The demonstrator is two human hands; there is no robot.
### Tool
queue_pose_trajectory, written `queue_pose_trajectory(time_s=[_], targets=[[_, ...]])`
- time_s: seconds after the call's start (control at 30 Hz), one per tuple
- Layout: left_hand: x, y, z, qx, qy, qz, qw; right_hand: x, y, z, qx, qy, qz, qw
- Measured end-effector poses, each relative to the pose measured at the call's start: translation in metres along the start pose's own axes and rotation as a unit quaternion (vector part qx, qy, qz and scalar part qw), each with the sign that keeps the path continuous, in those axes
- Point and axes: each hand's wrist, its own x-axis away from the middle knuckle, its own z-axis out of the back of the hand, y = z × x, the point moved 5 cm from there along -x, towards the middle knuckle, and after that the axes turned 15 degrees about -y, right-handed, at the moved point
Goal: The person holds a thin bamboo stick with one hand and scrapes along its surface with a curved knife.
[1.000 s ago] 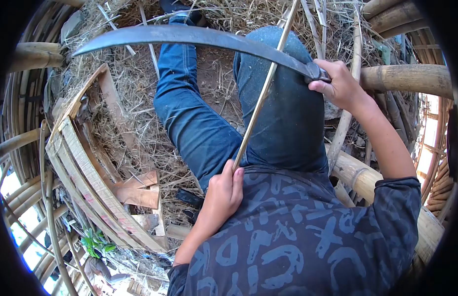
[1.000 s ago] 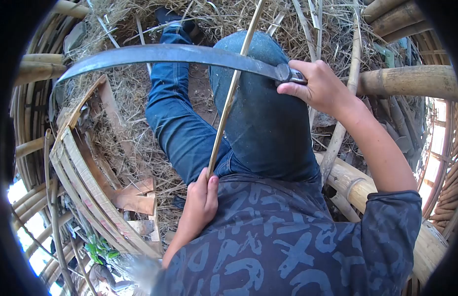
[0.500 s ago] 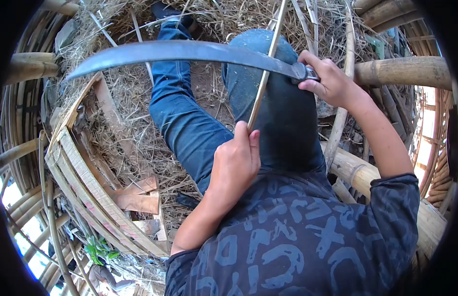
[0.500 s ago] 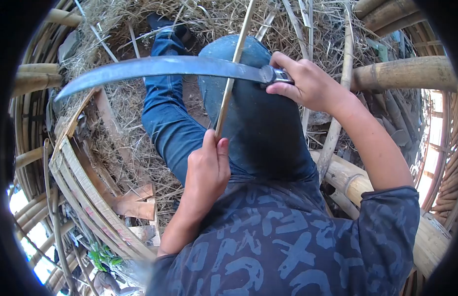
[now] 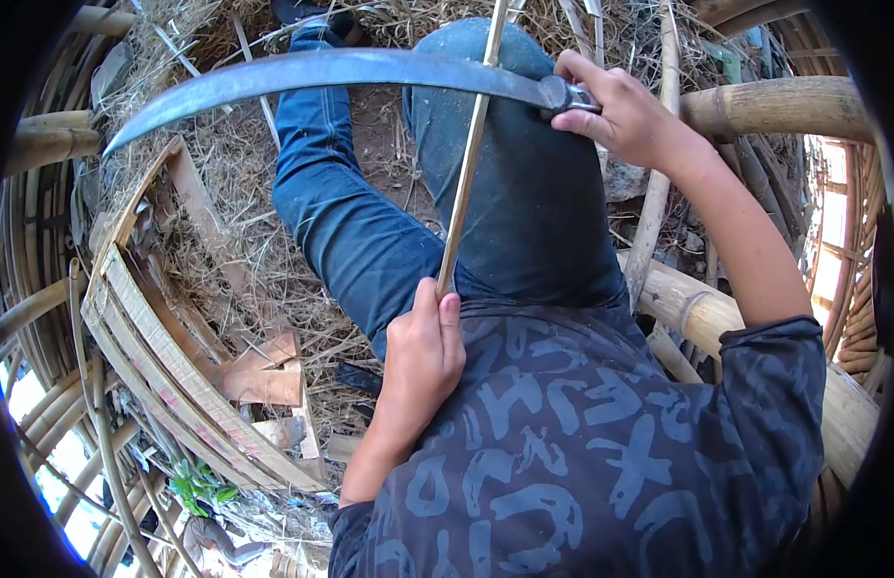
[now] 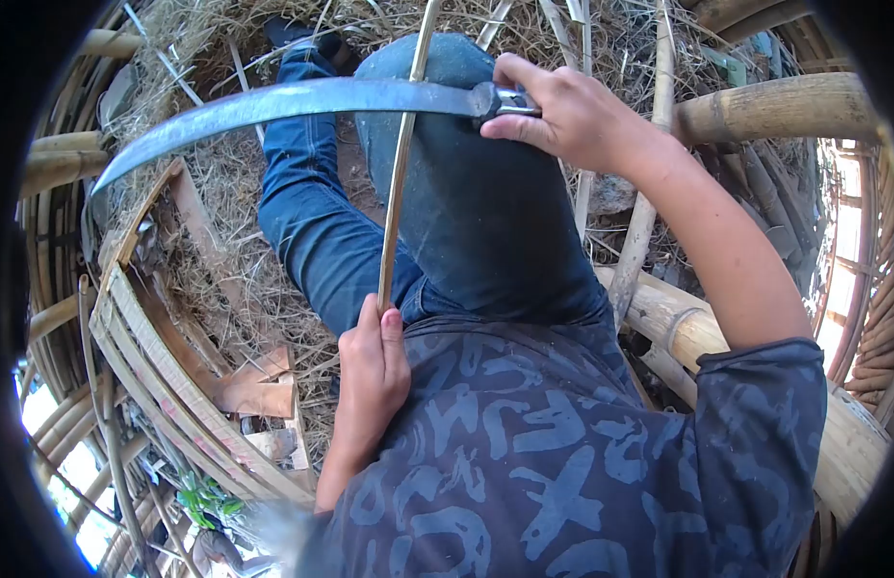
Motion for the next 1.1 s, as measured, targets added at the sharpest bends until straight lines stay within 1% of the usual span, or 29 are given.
queue_pose_trajectory(time_s=[0.03,0.1,0.23,0.3,0.37,0.4,0.5,0.53,0.6,0.63,0.7,0.8,0.9,0.93,0.97,1.03,1.1], targets=[[0.007,-0.004,-0.001,-0.004,-0.016,0.014,1.0,0.001,0.0,-0.001,-0.002,-0.001,0.003,1.0],[0.027,-0.016,-0.003,0.003,-0.017,0.033,0.999,0.0,0.003,0.001,-0.049,-0.019,-0.029,0.998],[0.069,-0.05,-0.008,0.017,-0.018,0.078,0.997,-0.001,0.01,-0.002,-0.068,-0.005,-0.013,0.998],[0.073,-0.055,-0.005,-0.01,0.009,0.079,0.997,-0.001,0.003,0.001,-0.062,-0.021,-0.015,0.998],[0.067,-0.053,0.001,-0.008,0.011,0.074,0.997,-0.003,-0.002,-0.002,-0.067,-0.013,-0.013,0.998],[0.055,-0.043,0.003,0.004,0.008,0.067,0.998,-0.004,-0.006,-0.002,-0.043,-0.006,-0.001,0.999],[0.009,-0.012,0.005,0.011,0.013,-0.005,1.0,-0.003,-0.005,-0.006,-0.055,0.005,0.014,0.998],[-0.009,-0.003,0.006,0.009,0.016,-0.01,1.0,-0.002,-0.004,-0.006,-0.049,0.001,0.021,0.999],[-0.04,0.016,0.008,-0.019,0.007,-0.069,0.997,-0.001,-0.005,-0.004,-0.047,0.001,0.017,0.999],[-0.048,0.019,0.009,-0.02,0.007,-0.073,0.997,0.0,-0.004,-0.002,-0.048,-0.003,0.011,0.999],[-0.061,0.022,0.011,-0.068,0.016,-0.052,0.996,0.0,-0.001,0.002,-0.067,-0.012,-0.003,0.998],[-0.058,0.016,0.006,-0.077,0.011,-0.051,0.996,-0.001,0.008,0.002,-0.077,-0.022,0.007,0.997],[-0.048,0.013,0.001,-0.08,0.014,-0.044,0.996,-0.004,0.014,0.0,-0.06,-0.035,-0.019,0.997],[-0.043,0.013,0.0,-0.083,0.018,-0.04,0.996,-0.003,0.013,0.0,-0.049,-0.013,-0.004,0.999],[-0.037,0.012,-0.001,-0.082,0.013,-0.037,0.996,-0.001,0.014,-0.002,-0.053,-0.016,-0.006,0.998],[-0.025,0.01,-0.002,-0.093,0.008,-0.03,0.995,0.0,0.009,0.002,-0.011,0.005,0.022,1.0],[-0.014,0.007,-0.004,-0.091,0.01,-0.034,0.995,-0.002,0.007,0.001,-0.016,-0.015,0.017,1.0]])
